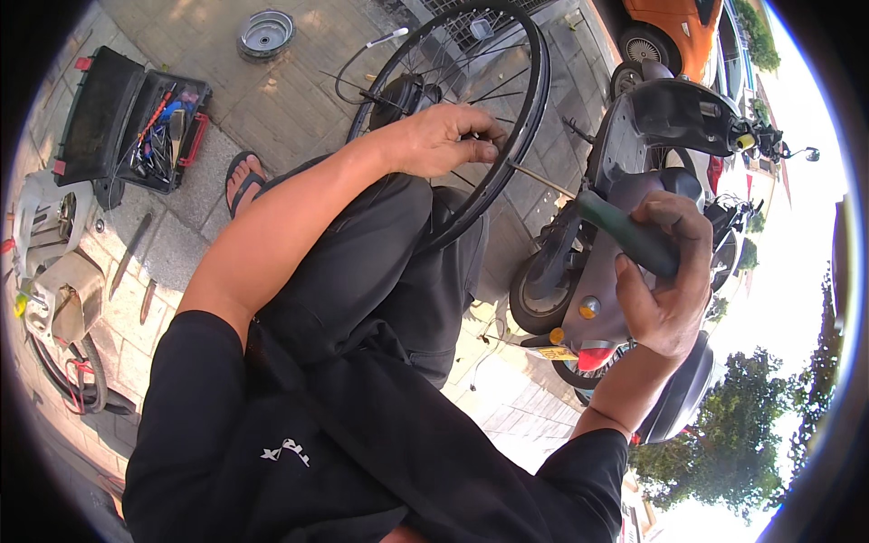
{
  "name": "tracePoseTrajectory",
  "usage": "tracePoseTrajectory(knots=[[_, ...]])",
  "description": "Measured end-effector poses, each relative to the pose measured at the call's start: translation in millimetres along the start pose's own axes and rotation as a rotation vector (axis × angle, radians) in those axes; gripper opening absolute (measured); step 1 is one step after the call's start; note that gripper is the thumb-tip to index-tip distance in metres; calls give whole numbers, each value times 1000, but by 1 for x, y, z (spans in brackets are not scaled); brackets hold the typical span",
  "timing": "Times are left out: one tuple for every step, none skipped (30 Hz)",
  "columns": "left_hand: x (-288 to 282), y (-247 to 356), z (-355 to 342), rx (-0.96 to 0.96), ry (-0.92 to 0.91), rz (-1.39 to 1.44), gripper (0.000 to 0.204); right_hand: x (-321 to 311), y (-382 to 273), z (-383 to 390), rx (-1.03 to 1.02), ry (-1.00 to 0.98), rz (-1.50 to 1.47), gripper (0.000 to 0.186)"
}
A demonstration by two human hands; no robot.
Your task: The person sits on the ground and uses a screwdriver to adjust the spokes of a bicycle wheel. They rotate the wheel and repeatedly tighten or loosen the spoke nipples to true the wheel.
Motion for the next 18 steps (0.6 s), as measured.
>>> tracePoseTrajectory(knots=[[2, 4, 0, -51, -12, 12, 22, -2, 0, 2, -19, -25, 17, 58], [1, 4, -2, -55, -25, -1, 21, -3, 0, 4, -39, -51, 34, 59], [0, 5, -2, -60, -35, -11, 20, -1, 0, 3, -116, -33, 48, 56], [-1, 6, -3, -64, -43, -22, 19, -2, 0, 5, -116, -29, 45, 55], [-1, 7, -3, -98, -55, -66, 18, -3, 0, 7, -117, -25, 43, 55], [-1, 7, -3, -85, -58, -88, 18, -1, 1, 8, -122, -26, 39, 54], [-2, 6, -3, -70, -59, -109, 18, 1, 4, 8, -171, 36, 44, 51], [-2, 6, -4, -55, -59, -131, 19, 0, 5, 8, -165, 16, 49, 50], [-3, 4, -3, -61, -65, -136, 19, -3, 5, 7, -160, -8, 51, 49], [-3, 4, -3, -67, -62, -125, 20, -4, 4, 6, -138, -19, 39, 47], [-4, 3, -4, -74, -58, -115, 21, -6, 3, 5, -118, -29, 29, 46], [-3, 2, -3, -81, -54, -101, 22, -7, 1, 2, -119, -34, 58, 45], [-3, 1, -3, -80, -59, -80, 22, -9, -1, -1, -120, -39, 87, 44], [-3, -1, -3, -79, -64, -60, 22, -9, -1, -1, -118, -42, 115, 43], [-3, -1, -3, -77, -63, -37, 22, -9, 0, -2, -118, -50, 142, 43], [-4, -1, -3, -92, -63, -60, 22, -8, 1, 0, -14, -72, 133, 44], [-5, -1, -2, -108, -63, -83, 21, -7, 0, 3, 90, -94, 123, 45], [-5, 0, -3, -119, -61, -103, 21, -7, -1, 5, 112, -96, 145, 46]])
Point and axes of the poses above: each hand's wrist, its own z-axis away from the middle knuckle, its own x-axis out of the palm, y = z × x, the point moved 2 cm from there along -z, towards the middle knuckle, and after that the axes turned 3 degrees about -y, right-handed, at the moved point
